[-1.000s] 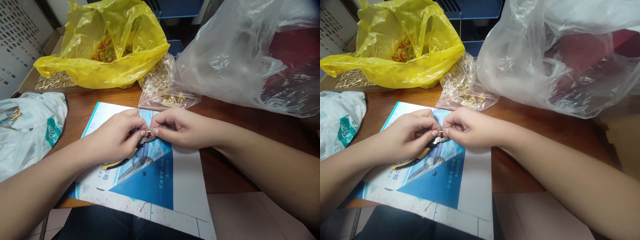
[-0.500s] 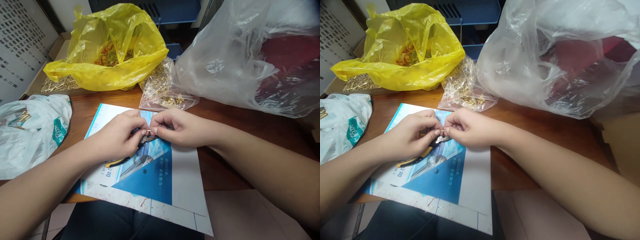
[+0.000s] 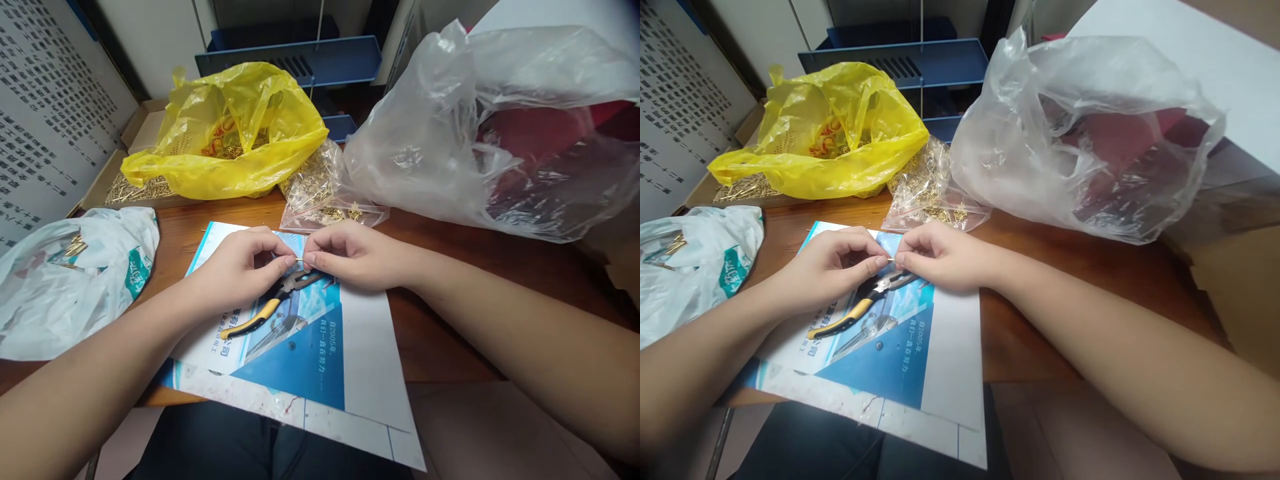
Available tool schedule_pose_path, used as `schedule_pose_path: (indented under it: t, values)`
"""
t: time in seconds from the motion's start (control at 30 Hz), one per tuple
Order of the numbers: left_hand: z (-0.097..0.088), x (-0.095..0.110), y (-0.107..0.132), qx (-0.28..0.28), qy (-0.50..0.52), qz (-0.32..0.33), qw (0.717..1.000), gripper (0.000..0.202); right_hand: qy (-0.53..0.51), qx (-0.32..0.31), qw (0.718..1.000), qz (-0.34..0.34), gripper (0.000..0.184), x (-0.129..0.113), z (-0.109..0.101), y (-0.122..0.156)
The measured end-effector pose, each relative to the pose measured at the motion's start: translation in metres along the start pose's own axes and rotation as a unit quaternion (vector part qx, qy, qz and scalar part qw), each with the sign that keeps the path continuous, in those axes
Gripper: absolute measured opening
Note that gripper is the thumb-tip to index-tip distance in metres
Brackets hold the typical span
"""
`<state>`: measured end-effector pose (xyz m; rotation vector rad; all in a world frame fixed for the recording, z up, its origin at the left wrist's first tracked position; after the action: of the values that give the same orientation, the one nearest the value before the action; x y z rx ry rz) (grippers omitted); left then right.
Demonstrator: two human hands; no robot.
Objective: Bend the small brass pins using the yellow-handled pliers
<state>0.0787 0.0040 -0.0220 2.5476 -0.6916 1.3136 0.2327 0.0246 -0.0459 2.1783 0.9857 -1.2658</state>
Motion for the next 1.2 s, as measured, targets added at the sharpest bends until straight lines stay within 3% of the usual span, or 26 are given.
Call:
schedule_pose_path:
  t: [0.3, 0.93, 1.2]
  values:
    - [-0.0028, -0.0064, -0.002, -0.001, 0.065, -0.064, 0.996, 0.021, -0.008, 0.005, 1.0, -0.01, 0.021, -0.0013, -0.0033, 0.0016]
    - [-0.0017, -0.005, -0.0004, -0.001, 0.091, -0.054, 0.994, 0.02, -0.006, -0.004, 1.0, -0.024, 0.023, -0.0045, -0.0028, 0.0026]
    - [0.0012, -0.0076, 0.0003, -0.016, 0.159, -0.092, 0.983, 0.022, 0.005, 0.009, 0.999, -0.031, 0.024, -0.0045, -0.0044, 0.0031]
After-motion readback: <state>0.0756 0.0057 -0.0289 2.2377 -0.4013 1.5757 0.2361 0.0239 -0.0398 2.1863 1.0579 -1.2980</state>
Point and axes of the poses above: each hand's wrist, its own y-axis away from the middle knuckle, its own z-axis out of the palm, x = y × z, the point moved 5 cm from there along -y, towards the middle knuckle, and after that the axes turned 6 degrees about y, right-handed, at the moved point
